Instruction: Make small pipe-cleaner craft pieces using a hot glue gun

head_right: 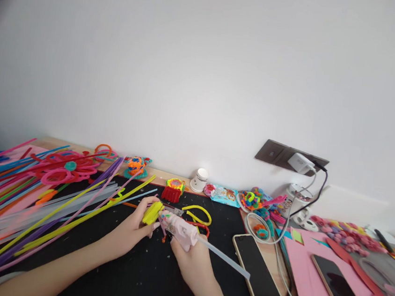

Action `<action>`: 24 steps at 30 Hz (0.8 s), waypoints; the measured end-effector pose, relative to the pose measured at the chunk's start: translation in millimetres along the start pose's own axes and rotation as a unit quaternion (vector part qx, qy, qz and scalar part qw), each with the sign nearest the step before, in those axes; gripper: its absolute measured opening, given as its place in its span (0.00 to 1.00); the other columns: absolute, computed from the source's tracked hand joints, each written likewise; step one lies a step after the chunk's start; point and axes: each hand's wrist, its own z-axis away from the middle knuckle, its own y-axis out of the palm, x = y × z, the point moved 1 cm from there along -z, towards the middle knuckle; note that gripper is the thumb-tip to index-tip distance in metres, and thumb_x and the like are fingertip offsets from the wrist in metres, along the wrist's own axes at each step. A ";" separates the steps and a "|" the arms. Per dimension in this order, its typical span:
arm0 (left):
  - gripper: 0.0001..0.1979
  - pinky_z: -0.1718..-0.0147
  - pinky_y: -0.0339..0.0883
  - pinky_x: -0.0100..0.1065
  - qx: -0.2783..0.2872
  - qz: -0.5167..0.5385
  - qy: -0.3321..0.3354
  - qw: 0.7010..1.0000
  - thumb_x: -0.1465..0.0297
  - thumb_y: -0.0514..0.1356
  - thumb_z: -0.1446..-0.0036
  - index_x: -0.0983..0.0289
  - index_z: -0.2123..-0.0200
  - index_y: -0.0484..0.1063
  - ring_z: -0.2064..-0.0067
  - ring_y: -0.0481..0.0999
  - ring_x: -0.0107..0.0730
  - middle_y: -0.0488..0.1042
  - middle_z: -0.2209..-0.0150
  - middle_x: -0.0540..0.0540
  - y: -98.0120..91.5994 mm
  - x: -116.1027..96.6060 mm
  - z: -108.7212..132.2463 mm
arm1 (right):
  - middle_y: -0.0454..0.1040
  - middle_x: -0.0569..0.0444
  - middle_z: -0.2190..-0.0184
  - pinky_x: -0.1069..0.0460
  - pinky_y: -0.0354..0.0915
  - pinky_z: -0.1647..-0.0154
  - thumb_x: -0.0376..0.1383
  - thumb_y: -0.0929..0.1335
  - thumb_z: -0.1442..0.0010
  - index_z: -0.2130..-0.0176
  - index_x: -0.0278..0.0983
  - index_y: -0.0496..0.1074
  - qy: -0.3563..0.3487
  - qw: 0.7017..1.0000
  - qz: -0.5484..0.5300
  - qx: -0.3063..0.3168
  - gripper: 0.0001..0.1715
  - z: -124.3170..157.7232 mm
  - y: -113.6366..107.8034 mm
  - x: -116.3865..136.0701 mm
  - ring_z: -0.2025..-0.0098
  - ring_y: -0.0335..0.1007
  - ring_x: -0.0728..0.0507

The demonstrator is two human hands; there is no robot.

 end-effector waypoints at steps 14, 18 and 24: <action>0.20 0.64 0.66 0.35 0.009 0.007 0.002 1.000 0.70 0.53 0.42 0.58 0.47 0.51 0.70 0.68 0.28 0.66 0.62 0.50 -0.7 -0.3 1.0 | 0.79 0.50 0.65 0.50 0.71 0.62 0.31 0.64 0.45 0.54 0.36 0.75 0.021 0.999 0.018 -0.036 0.19 1.4 -0.7 -4.7 0.65 0.76 0.41; 0.20 0.64 0.66 0.35 0.012 0.005 0.004 1.000 0.70 0.53 0.42 0.58 0.47 0.51 0.70 0.68 0.28 0.66 0.61 0.51 -0.3 -1.2 0.8 | 0.79 0.49 0.61 0.49 0.71 0.59 0.31 0.64 0.45 0.52 0.37 0.74 0.014 0.999 0.007 -0.044 0.21 0.2 -0.4 -2.4 0.61 0.76 0.40; 0.21 0.65 0.66 0.35 0.003 -0.006 0.002 1.000 0.70 0.53 0.42 0.58 0.47 0.52 0.70 0.69 0.28 0.66 0.58 0.52 -0.7 0.0 2.0 | 0.80 0.49 0.64 0.47 0.72 0.60 0.33 0.65 0.46 0.55 0.37 0.76 0.019 0.996 -0.003 -0.083 0.18 -0.6 -1.9 -2.6 0.62 0.77 0.38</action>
